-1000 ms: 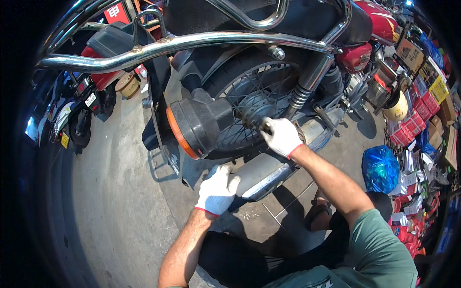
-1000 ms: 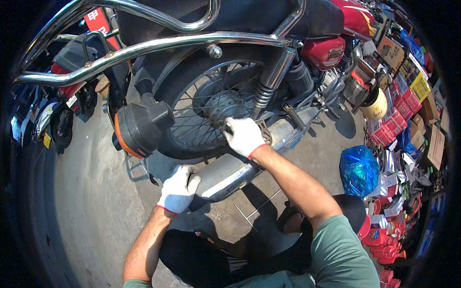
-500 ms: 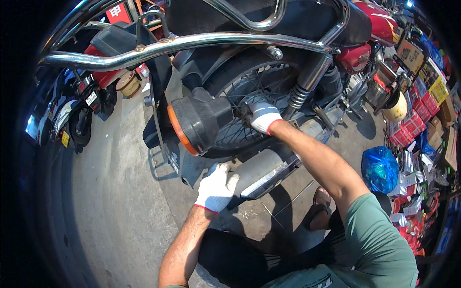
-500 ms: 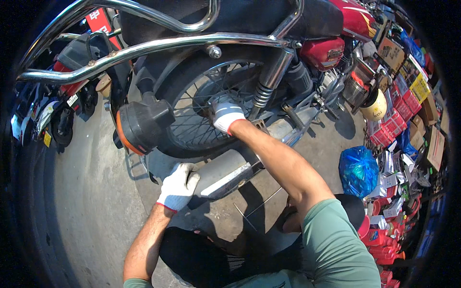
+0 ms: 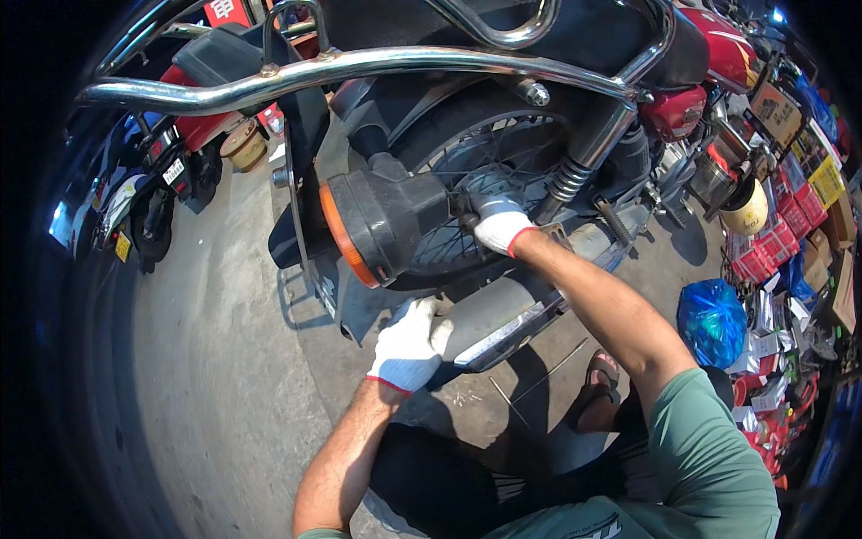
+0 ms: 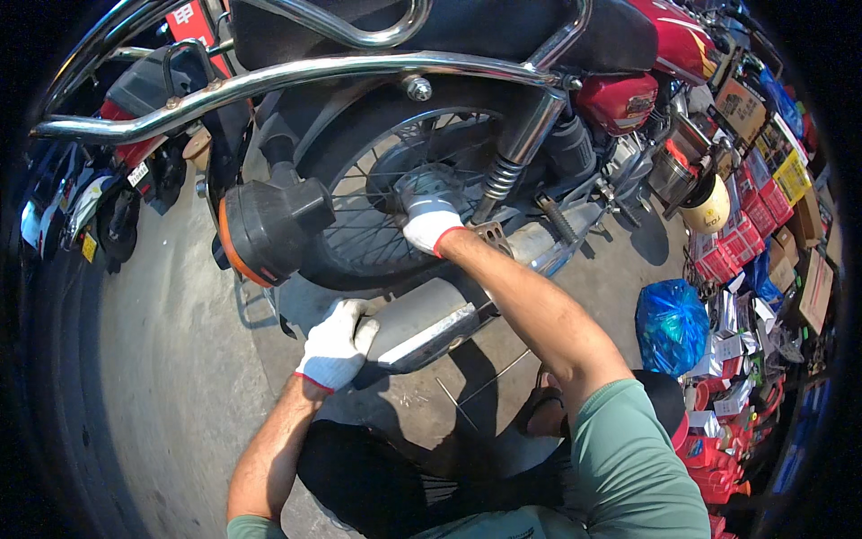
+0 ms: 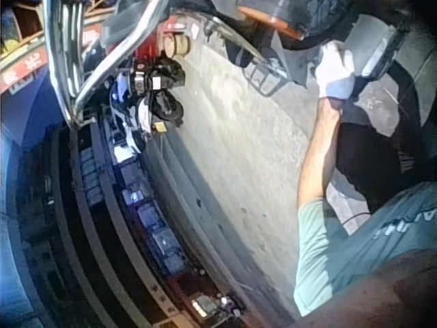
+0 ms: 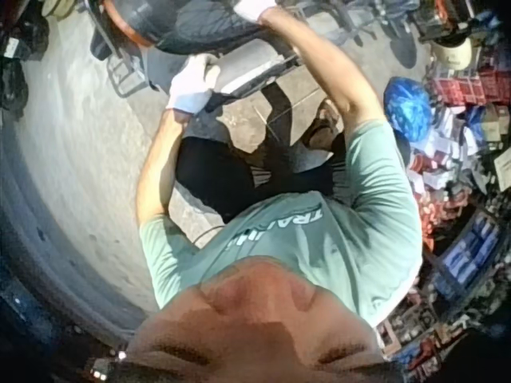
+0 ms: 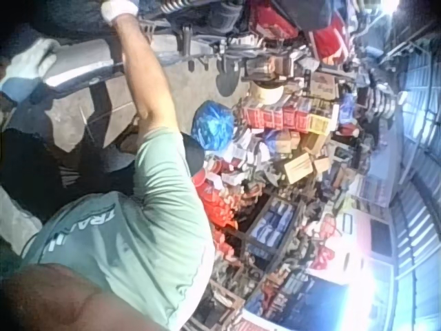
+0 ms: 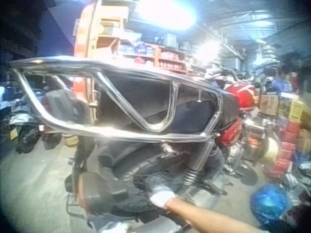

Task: The person uses a T-handle wrench to loosen and remove bolts from the rear fender and license plate bracket of a motorcycle. After removing the bolts, the person detaches the license plate and adjusts the rear brake cable near the wheel.

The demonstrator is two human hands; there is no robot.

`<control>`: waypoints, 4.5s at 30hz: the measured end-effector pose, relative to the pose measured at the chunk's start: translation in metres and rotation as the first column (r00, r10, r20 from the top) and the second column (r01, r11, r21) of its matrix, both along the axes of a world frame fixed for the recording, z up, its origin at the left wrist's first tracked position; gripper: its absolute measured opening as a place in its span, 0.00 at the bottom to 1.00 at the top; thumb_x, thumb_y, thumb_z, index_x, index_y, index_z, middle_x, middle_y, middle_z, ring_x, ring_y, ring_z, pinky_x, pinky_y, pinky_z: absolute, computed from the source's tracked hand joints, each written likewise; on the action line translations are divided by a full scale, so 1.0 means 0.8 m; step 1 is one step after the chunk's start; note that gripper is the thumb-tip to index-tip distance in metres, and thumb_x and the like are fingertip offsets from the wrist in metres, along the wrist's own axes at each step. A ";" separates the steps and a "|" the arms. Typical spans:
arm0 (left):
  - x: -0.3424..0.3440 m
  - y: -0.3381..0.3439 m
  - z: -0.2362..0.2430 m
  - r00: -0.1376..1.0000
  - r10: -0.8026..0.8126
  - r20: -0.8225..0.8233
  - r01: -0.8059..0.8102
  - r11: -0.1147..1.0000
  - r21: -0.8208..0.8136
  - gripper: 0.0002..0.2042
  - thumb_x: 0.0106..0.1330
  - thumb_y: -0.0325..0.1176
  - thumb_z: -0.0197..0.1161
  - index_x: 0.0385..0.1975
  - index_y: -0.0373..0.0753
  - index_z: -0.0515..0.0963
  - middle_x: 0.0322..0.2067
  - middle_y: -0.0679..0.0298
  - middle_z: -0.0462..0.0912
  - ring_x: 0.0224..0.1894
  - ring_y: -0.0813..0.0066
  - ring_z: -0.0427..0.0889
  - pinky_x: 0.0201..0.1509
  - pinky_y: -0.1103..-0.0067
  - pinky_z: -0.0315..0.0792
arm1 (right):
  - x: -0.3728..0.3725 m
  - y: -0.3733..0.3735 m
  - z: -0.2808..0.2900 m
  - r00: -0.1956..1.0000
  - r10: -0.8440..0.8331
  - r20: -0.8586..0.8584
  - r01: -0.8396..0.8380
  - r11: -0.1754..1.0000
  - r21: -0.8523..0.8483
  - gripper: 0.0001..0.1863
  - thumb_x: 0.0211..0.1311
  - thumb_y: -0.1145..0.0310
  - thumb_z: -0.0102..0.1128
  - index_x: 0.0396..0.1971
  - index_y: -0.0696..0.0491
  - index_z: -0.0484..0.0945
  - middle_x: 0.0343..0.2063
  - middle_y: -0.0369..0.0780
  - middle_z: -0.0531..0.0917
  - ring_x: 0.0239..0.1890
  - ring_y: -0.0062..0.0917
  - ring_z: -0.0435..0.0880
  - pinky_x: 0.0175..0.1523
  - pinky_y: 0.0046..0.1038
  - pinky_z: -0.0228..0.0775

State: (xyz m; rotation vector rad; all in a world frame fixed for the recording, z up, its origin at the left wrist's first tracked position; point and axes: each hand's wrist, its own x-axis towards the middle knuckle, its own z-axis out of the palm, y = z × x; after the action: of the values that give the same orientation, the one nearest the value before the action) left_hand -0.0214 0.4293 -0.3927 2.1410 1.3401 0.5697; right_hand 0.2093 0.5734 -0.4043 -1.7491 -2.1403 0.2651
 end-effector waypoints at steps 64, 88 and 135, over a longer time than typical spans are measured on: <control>-0.010 -0.008 0.012 0.998 -0.002 -0.065 0.001 1.000 -0.006 0.17 0.69 0.41 0.53 0.48 0.34 0.73 0.42 0.50 0.77 0.45 0.52 0.80 0.49 0.66 0.75 | 0.015 -0.038 0.001 0.993 -0.118 -0.005 0.117 0.983 0.144 0.16 0.58 0.60 0.59 0.35 0.58 0.81 0.32 0.54 0.82 0.38 0.48 0.81 0.45 0.44 0.72; -0.020 -0.007 0.016 0.992 -0.018 -0.124 0.004 0.994 -0.112 0.22 0.70 0.46 0.51 0.51 0.31 0.71 0.45 0.48 0.76 0.47 0.53 0.80 0.50 0.67 0.76 | 0.033 0.020 -0.039 0.993 -0.119 -0.023 0.121 0.990 0.078 0.16 0.55 0.62 0.60 0.38 0.59 0.80 0.34 0.55 0.82 0.39 0.51 0.81 0.45 0.45 0.73; -0.001 -0.002 -0.011 1.000 0.024 0.003 -0.025 0.991 0.129 0.12 0.65 0.36 0.57 0.44 0.37 0.77 0.42 0.50 0.80 0.44 0.52 0.81 0.49 0.68 0.75 | 0.000 0.017 0.025 0.989 -0.138 0.046 0.142 0.985 -0.094 0.18 0.61 0.57 0.53 0.39 0.56 0.81 0.38 0.54 0.82 0.43 0.49 0.81 0.48 0.42 0.73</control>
State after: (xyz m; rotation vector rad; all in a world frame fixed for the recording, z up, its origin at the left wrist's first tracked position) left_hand -0.0220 0.4274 -0.4018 2.2285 1.3637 0.6851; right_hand 0.2093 0.5872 -0.3840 -1.9651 -2.0503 0.3040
